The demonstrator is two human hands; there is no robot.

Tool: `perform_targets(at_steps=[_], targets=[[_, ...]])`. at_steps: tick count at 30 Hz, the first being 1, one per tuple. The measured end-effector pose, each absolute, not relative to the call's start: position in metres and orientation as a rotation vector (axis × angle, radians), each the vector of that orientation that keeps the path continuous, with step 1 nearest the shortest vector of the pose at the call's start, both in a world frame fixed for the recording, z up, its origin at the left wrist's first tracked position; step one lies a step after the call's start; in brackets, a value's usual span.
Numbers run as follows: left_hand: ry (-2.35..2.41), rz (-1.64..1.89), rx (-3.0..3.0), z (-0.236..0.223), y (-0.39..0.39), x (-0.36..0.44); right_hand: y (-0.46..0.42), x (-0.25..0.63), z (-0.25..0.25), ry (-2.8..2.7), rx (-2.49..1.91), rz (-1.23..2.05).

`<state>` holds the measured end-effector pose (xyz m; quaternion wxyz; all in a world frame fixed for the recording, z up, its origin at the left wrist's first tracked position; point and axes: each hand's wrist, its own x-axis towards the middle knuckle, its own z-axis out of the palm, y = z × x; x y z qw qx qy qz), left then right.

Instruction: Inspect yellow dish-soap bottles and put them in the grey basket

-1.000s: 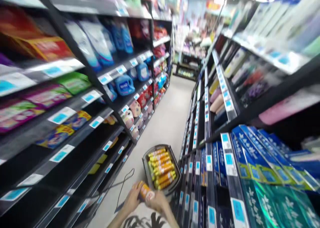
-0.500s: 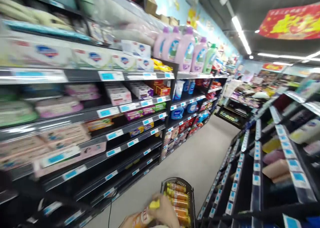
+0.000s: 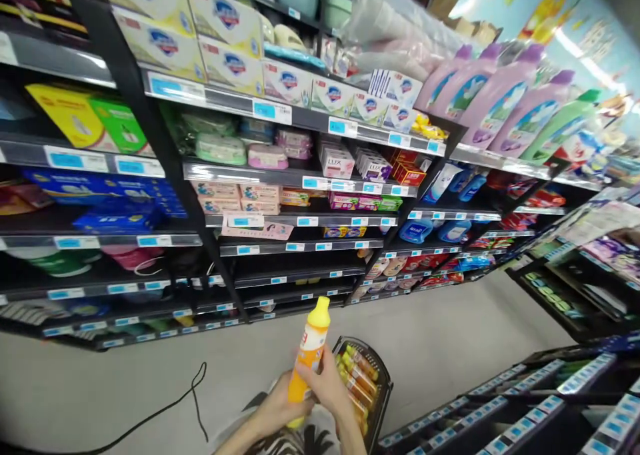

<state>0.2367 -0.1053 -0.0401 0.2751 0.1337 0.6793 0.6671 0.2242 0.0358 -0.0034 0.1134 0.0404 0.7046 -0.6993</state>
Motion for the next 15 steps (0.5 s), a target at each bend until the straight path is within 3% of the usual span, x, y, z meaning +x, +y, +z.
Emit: perform_targets(at_steps=[9,15], targets=[[1.848,1.572,0.660,-0.004,-0.126,0.260,0.017,0.257,0.012,1.640,0.448,-2.492],[1.816,1.641,0.751,0.005,-0.130,0.271,0.015,0.272,0.047,1.461,0.463,-2.612]])
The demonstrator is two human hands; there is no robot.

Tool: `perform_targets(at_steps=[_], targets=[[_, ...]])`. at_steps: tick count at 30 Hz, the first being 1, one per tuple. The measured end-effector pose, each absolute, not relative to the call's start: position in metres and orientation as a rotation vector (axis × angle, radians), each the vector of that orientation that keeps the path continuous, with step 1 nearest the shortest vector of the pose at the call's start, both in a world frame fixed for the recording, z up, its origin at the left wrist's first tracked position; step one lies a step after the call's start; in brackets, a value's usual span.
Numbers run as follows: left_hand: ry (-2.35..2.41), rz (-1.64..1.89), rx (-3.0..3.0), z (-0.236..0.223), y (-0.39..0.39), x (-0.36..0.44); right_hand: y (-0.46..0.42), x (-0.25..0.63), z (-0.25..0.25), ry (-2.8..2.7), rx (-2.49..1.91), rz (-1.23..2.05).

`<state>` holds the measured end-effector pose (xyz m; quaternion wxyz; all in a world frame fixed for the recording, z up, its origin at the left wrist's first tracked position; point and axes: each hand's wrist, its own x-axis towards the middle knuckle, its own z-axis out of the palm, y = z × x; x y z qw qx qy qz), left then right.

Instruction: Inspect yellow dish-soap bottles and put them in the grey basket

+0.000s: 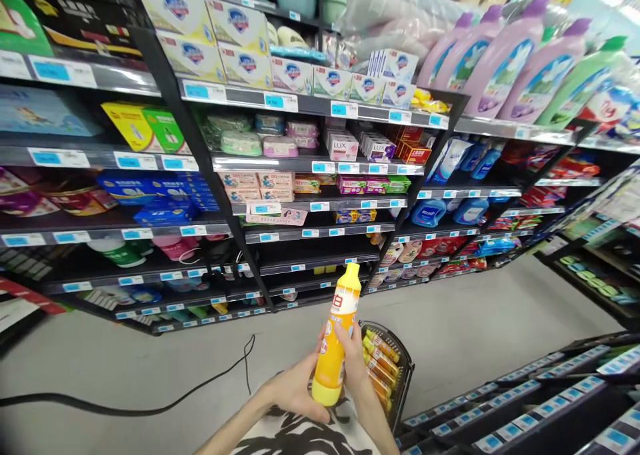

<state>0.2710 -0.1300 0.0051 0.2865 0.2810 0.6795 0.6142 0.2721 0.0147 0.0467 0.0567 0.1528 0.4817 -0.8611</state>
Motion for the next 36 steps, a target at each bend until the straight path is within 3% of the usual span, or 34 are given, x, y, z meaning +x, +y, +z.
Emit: perform_targets(at_steps=[14,25,36], targets=[[1.844,1.754,0.698,-0.023,-0.135,0.292,0.013,0.279,0.045,1.384,0.189,-2.537],[1.994,1.693,0.547,-0.019,-0.138,0.290,-0.001,0.267,0.049,1.313,0.380,-2.571],[1.816,1.648,0.792,-0.035,-0.143,0.284,0.014,0.265,0.044,1.199,0.231,-2.502]])
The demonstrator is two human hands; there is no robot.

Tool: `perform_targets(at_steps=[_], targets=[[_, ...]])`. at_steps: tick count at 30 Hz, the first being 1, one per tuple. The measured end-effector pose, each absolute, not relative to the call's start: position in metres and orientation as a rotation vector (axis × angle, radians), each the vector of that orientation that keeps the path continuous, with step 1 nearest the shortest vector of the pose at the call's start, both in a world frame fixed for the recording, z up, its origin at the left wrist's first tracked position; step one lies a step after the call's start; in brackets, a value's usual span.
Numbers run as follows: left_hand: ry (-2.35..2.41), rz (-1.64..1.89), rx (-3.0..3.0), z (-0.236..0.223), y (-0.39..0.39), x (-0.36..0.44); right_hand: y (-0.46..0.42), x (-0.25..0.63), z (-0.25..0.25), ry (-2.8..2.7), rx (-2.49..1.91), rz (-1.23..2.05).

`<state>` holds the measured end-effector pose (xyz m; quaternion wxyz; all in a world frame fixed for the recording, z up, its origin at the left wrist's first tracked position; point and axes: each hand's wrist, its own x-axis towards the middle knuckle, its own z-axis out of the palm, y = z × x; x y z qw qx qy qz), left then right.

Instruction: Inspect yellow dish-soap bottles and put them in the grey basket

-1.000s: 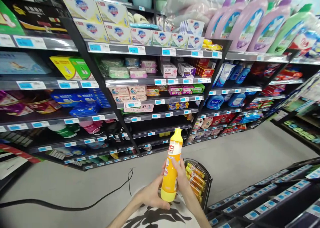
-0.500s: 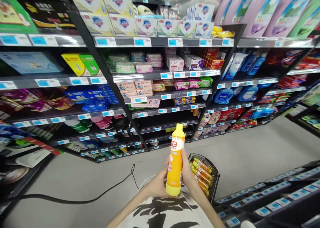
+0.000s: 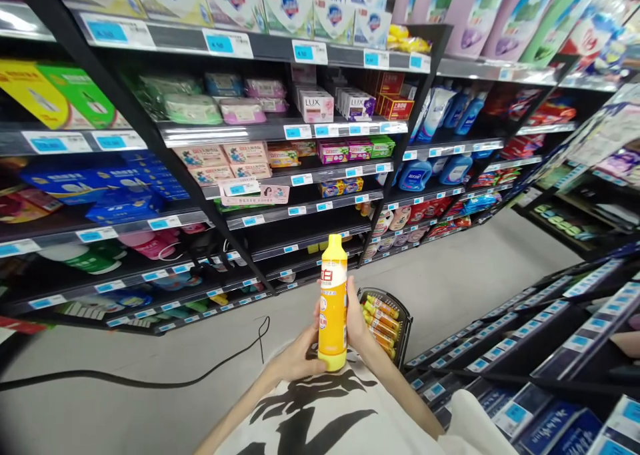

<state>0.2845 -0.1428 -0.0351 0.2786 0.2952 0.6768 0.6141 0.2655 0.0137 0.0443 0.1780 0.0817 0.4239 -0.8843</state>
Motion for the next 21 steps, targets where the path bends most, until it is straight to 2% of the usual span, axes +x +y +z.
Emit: perform_targets(at_steps=[9,12,21], targets=[[2.037,1.766,0.462,-0.0364,-0.1357,0.2870,0.0162,0.2585,0.0430,1.158,0.279,-2.585],[2.041,1.745,0.456,-0.0363,-0.1375,0.2845,0.0162,0.2573,0.0400,1.062,0.354,-2.702],[1.964,1.709,0.509,-0.0373,-0.1391,0.2801,0.0187,0.2561,0.0369,0.992,0.472,-2.763]])
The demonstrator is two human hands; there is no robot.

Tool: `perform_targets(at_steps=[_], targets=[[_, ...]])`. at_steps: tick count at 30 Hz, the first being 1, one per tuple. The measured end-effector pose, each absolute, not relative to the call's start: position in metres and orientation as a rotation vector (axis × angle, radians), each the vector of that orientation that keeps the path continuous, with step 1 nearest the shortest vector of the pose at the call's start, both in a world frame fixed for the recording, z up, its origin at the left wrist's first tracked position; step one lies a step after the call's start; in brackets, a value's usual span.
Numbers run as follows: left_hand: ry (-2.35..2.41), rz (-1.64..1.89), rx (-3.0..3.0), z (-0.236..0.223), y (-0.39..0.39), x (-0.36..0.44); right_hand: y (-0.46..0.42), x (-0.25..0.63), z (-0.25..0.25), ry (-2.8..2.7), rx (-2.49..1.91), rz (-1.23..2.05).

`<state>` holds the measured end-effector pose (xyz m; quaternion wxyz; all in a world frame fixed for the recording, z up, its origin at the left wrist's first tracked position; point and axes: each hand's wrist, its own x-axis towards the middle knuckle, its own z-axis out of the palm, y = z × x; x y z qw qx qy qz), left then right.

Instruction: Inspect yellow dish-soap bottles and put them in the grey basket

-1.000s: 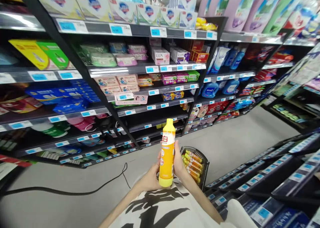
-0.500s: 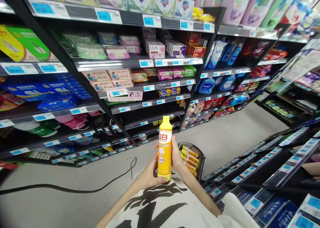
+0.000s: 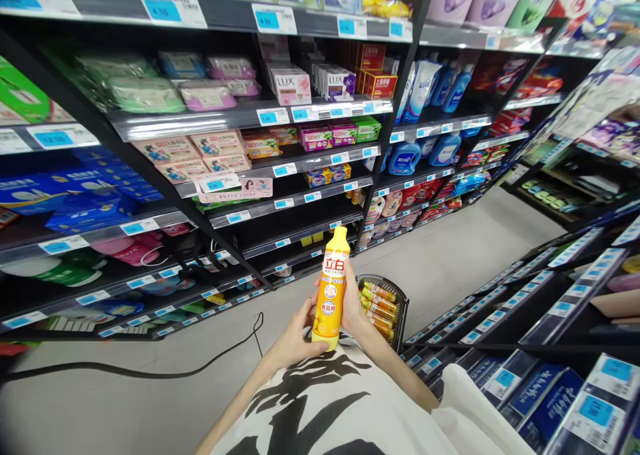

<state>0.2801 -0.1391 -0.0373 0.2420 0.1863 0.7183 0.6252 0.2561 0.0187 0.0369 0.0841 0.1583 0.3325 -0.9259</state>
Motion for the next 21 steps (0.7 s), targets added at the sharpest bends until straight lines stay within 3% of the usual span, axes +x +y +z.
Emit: perform_targets(at_steps=[16,21], targets=[[1.986,1.609,0.515,-0.042,-0.142,0.278,0.022,0.256,0.033,0.967,0.461,-2.766],[1.653,1.772,0.617,-0.031,-0.140,0.271,0.023,0.257,0.036,1.026,0.450,-2.802]])
